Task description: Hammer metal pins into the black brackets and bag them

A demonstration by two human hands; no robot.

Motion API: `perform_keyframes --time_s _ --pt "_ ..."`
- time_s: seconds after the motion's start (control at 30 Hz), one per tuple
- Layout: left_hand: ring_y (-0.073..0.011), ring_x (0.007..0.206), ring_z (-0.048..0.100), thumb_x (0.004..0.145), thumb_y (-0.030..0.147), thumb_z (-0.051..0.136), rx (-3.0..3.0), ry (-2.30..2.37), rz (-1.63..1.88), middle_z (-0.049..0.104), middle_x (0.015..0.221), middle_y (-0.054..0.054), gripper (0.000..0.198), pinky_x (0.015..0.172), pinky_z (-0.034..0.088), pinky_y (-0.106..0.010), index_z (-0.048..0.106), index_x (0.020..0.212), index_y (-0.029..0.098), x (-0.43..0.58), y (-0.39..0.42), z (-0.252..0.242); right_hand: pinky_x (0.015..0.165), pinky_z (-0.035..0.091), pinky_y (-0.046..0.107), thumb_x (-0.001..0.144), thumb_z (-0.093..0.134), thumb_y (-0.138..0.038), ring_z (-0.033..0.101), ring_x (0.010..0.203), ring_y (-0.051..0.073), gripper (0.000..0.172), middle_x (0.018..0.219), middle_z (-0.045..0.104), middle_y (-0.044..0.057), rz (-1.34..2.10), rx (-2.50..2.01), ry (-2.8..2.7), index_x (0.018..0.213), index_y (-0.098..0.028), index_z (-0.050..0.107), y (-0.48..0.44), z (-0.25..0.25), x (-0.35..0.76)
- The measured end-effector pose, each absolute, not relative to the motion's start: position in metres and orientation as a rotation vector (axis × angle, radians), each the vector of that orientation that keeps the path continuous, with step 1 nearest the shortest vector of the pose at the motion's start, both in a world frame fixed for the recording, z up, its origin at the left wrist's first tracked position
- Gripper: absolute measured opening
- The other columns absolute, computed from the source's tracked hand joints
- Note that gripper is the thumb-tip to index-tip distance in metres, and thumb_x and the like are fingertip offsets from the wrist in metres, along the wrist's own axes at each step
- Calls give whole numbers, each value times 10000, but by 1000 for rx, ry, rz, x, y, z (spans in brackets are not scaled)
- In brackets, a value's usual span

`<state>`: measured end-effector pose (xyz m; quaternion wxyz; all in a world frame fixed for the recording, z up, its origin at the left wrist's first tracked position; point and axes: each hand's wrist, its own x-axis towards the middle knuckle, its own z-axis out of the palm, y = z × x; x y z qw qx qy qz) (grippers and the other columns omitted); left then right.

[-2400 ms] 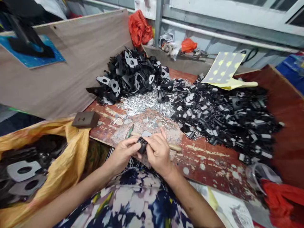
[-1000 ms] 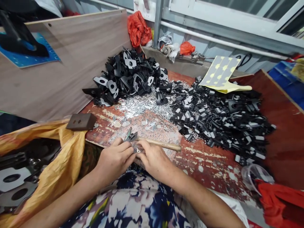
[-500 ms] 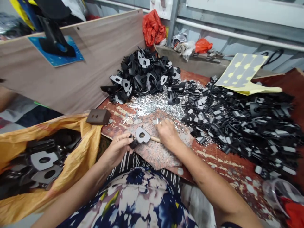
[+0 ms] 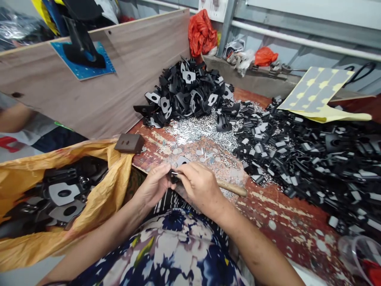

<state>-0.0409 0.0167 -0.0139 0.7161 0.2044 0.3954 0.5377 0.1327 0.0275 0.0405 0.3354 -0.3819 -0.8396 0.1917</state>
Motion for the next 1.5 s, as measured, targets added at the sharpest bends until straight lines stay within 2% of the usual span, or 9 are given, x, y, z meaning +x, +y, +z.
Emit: perform_keyframes --time_s 0.2,0.4,0.67,0.8,0.93,1.07,1.23,1.4,1.5 --pt "-94 531 544 699 461 879 482 944 1225 625 670 3 376 465 533 -217 682 718 142 -35 11 -12 711 474 327 1013 471 -158 571 760 172 179 814 631 28 370 -1029 -2319 936 -207 624 28 42 127" --pt "-66 539 454 689 387 871 396 989 1306 505 602 60 399 491 414 -175 537 651 172 -27 6 -9 668 433 354 979 497 -69 473 644 180 259 669 577 20 -433 -801 -2450 820 -204 649 18 43 99" --pt "-111 668 520 710 395 882 687 968 1222 558 794 37 412 594 464 -216 564 894 211 -48 -21 -8 732 480 354 1032 449 -150 562 787 199 277 777 624 48 153 -876 -2397 832 -224 626 11 36 111" --pt "-150 844 619 791 346 826 985 1284 1207 656 990 -12 416 682 484 -220 579 1108 238 -81 -41 -14 816 510 368 1019 473 -130 608 871 201 201 901 679 54 383 -873 -2397 1055 -212 652 8 22 126" --pt "-93 488 464 968 506 571 969 1425 1026 655 862 3 359 425 325 -208 589 1211 242 -104 -43 -22 751 470 447 981 572 -250 573 875 289 122 932 642 126 -4 -1336 -2495 1023 -185 665 22 7 176" --pt "-119 512 477 967 513 546 1031 1487 1078 595 706 26 323 448 353 -204 646 1041 215 -92 -23 -42 674 429 404 934 625 -318 580 819 293 157 868 622 126 -143 -1525 -2661 832 -200 603 26 -10 218" --pt "-160 559 503 984 471 494 1234 1584 1084 532 618 21 367 541 398 -254 722 927 190 -74 -6 -61 473 340 315 987 536 -337 538 474 198 170 570 557 -30 365 -1616 -2594 1086 -210 591 2 -10 222" --pt "-172 618 523 1013 431 434 1297 1641 1109 533 618 9 422 655 382 -286 634 725 195 -74 -7 -63 628 500 329 1019 532 -233 698 727 203 502 942 736 50 183 -1276 -2367 1510 -321 476 -17 21 214" --pt "-180 630 544 1025 426 398 1307 1666 1122 545 617 5 430 661 373 -293 616 732 199 -74 -7 -64 616 495 308 983 580 -146 679 717 186 673 935 722 50 73 -1196 -2212 1595 -336 375 -22 18 206"
